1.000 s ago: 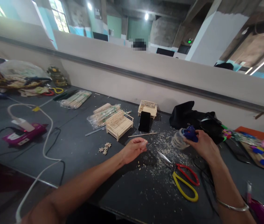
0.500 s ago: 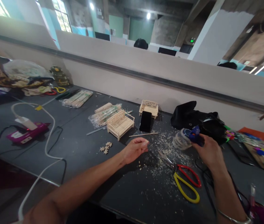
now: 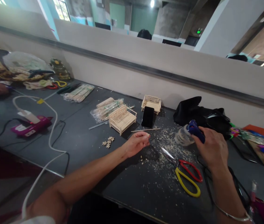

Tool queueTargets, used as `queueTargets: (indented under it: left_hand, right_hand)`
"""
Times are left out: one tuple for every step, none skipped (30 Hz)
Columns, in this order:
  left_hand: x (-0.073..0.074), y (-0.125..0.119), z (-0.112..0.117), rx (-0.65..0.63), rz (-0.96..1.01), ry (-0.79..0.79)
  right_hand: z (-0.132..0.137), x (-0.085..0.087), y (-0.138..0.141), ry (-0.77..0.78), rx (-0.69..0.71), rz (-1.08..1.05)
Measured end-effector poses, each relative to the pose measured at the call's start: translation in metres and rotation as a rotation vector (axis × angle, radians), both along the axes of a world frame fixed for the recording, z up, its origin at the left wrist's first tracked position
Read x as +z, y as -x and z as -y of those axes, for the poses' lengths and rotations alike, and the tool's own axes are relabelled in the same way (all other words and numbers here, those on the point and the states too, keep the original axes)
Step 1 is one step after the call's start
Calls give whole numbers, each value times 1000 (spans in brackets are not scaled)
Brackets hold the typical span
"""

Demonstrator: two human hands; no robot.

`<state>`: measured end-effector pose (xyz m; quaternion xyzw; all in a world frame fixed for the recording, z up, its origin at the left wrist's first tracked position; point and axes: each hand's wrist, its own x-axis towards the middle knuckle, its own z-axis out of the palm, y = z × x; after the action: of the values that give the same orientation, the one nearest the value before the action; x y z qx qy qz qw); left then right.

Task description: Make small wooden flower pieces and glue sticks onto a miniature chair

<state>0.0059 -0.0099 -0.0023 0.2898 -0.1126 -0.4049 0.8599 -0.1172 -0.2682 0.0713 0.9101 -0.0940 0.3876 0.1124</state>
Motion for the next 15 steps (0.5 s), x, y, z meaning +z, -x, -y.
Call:
queueTargets:
  left_hand:
    - [0,0,0,5,-6,0]
    - [0,-1,0,11,-12,0]
    - [0,-1,1,17,-16,-1]
    - [0,-1,1,24,-19,-2]
    - [0,-1,1,30,-19,-2]
    - [0,-2,0,37,-16,-3]
    - [0,-2,0,42,-13,-6]
    - [0,-2,0,47,-11,-8]
    - [1,-2,-1,52,-12,-10]
    - [1,-2,-1,57,-15,-11]
    - [1,-2,-1,62,-18,-10]
    - [1,-3,-1,66,-20,-7]
    - [2,-3,-1,71,-19,-4]
    - [2,-3,-1,76,-16,-1]
    - [2,-4,-1,80,-13,-2]
  right_hand:
    - [-8,2,2,14,35,26]
    - [-18,4,5,12,87,55]
    - [-29,4,7,-10,145,72]
    - [-42,4,8,-49,206,75]
    - [-56,1,9,-106,271,64]
    - [-71,-3,9,-167,346,39]
    - [-86,-9,9,-217,422,-5]
    - [-99,-17,7,-277,486,-84]
    - [-112,-26,5,-330,537,-164]
    - [-122,-35,3,-372,574,-233]
    - [-130,-45,0,-393,602,-278]
    - [-136,-54,-4,-394,614,-315]
    - [-139,-62,-7,-377,614,-352]
    - [-141,-68,-10,-352,613,-382]
    - [-141,-74,-13,-328,610,-408]
